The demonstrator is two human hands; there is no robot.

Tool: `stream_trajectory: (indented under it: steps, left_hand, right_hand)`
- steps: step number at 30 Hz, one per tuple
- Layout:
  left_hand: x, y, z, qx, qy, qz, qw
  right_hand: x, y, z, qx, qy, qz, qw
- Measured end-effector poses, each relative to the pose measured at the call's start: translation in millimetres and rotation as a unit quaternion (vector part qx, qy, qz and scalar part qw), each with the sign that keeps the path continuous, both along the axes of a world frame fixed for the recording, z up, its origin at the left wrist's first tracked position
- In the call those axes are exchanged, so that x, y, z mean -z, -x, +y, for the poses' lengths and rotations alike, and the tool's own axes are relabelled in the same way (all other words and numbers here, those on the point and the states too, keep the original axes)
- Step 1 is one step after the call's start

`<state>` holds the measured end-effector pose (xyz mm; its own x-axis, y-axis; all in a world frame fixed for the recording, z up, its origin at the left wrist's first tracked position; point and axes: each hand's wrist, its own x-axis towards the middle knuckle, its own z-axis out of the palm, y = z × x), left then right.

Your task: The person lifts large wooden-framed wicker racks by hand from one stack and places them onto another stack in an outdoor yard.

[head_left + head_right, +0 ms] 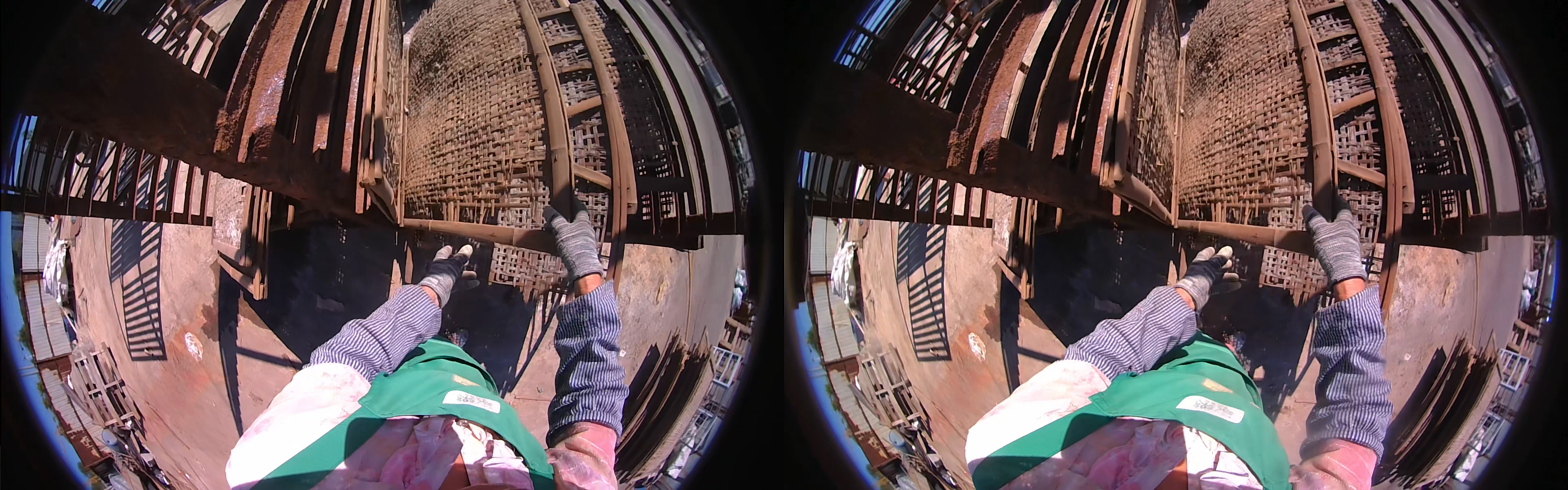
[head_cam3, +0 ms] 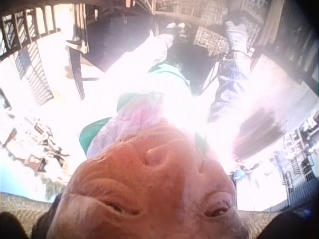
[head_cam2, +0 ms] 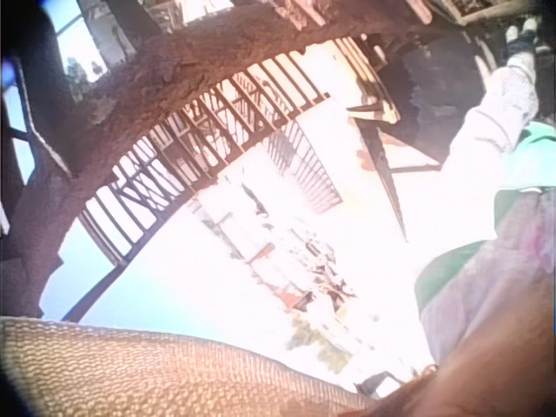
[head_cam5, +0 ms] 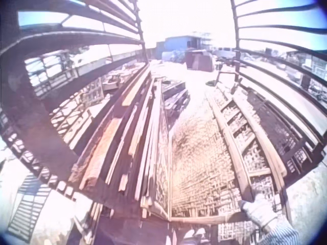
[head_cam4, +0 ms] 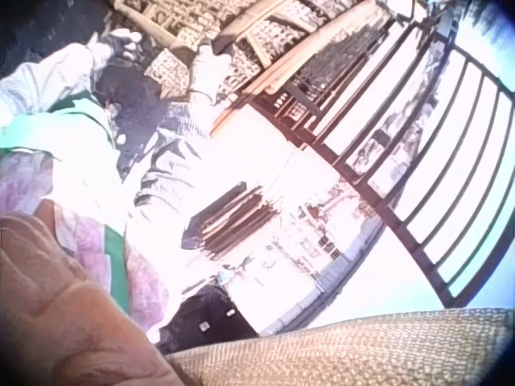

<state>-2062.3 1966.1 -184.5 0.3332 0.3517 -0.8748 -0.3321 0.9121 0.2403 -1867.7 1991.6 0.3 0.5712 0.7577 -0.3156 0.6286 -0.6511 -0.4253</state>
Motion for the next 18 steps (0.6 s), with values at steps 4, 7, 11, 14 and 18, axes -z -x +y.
stream_trajectory:
  steps: [4, 7, 11, 14, 18]
  left_hand:
    - [3.3, 90.3, 0.9, 0.007, -0.333, 0.250, 0.909]
    - [-59.3, 123.5, 12.3, -0.053, -0.470, 0.321, 0.821]
    - [-39.1, 124.3, 51.4, -0.067, -0.529, 0.329, 0.780]
    - [-29.9, 106.4, 73.9, -0.041, -0.568, 0.346, 0.746]
    - [-50.9, 77.3, 65.3, 0.096, -0.610, 0.404, 0.675]
  right_hand:
    - [-33.4, 15.6, 23.9, -0.080, -0.072, -0.141, 0.984]
    - [-31.6, 68.7, 51.2, -0.163, -0.220, -0.035, 0.961]
    - [-49.1, 160.9, 93.9, -0.231, -0.167, 0.143, 0.948]
    - [-52.3, 186.1, 126.7, -0.236, -0.110, 0.176, 0.949]
    - [-36.8, 174.0, 164.3, -0.144, -0.120, 0.234, 0.954]
